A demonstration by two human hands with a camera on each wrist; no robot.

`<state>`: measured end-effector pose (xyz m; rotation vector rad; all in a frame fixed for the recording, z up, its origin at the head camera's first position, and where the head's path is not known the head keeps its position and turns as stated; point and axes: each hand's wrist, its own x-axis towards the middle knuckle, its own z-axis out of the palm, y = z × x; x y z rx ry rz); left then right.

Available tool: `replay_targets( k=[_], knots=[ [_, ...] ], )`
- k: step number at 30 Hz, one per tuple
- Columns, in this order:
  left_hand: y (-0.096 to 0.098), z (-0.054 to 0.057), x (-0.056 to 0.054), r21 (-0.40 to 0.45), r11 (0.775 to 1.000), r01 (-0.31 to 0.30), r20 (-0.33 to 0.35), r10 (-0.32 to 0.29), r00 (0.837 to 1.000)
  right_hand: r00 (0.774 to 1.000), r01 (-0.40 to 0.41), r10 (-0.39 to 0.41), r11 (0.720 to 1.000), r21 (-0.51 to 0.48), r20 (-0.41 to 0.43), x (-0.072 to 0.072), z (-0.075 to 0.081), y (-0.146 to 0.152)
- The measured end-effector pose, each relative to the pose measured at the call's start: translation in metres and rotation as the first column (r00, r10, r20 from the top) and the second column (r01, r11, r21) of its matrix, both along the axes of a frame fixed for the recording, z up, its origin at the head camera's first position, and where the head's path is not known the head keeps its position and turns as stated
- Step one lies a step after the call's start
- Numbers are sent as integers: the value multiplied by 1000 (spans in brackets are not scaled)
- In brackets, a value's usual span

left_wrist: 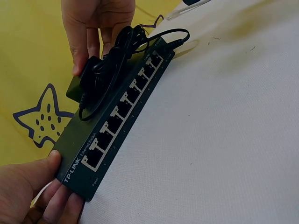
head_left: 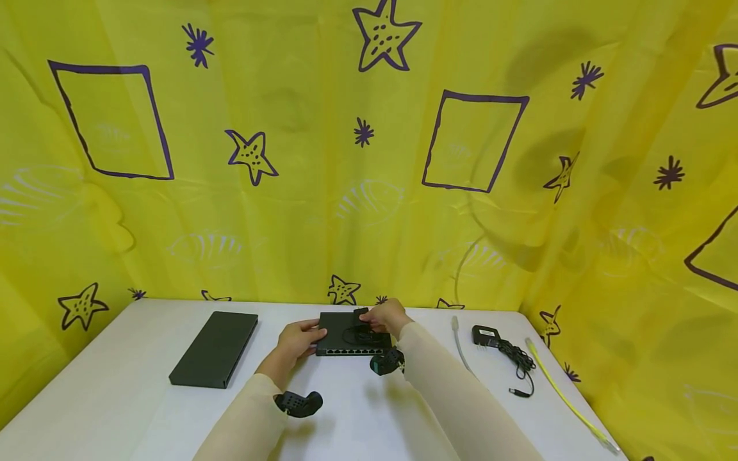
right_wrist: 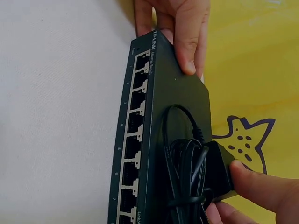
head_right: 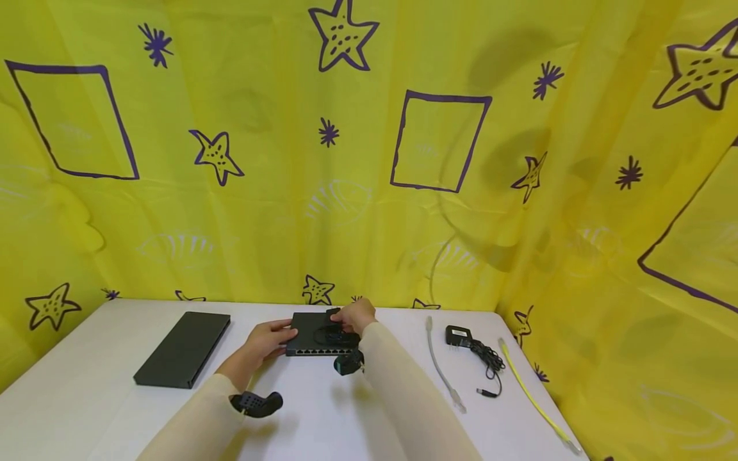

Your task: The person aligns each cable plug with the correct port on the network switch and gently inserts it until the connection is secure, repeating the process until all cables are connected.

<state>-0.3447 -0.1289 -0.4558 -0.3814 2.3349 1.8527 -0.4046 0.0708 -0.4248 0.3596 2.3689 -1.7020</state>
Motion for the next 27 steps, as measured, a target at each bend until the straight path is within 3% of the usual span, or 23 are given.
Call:
replay_targets(
  k=[2,7,12,27],
  knots=[
    [0,0,-1,-2,1000,-2,3,2,1000,999,29,-30,999,42,10,12,13,-5],
    [0,-1,-2,-5,1000,-10,11,11,1000,1000,22,-19,991,135,-22,26,26,-8],
    [1,-1,-3,-3,1000,-8,10,8,1000,1000,14,-11,984,180,-16,26,26,-6],
    [1,-1,0,3,1000,-3,1,3,1000,1000,-2,3,990,138,-5,26,18,-2]
  ],
)
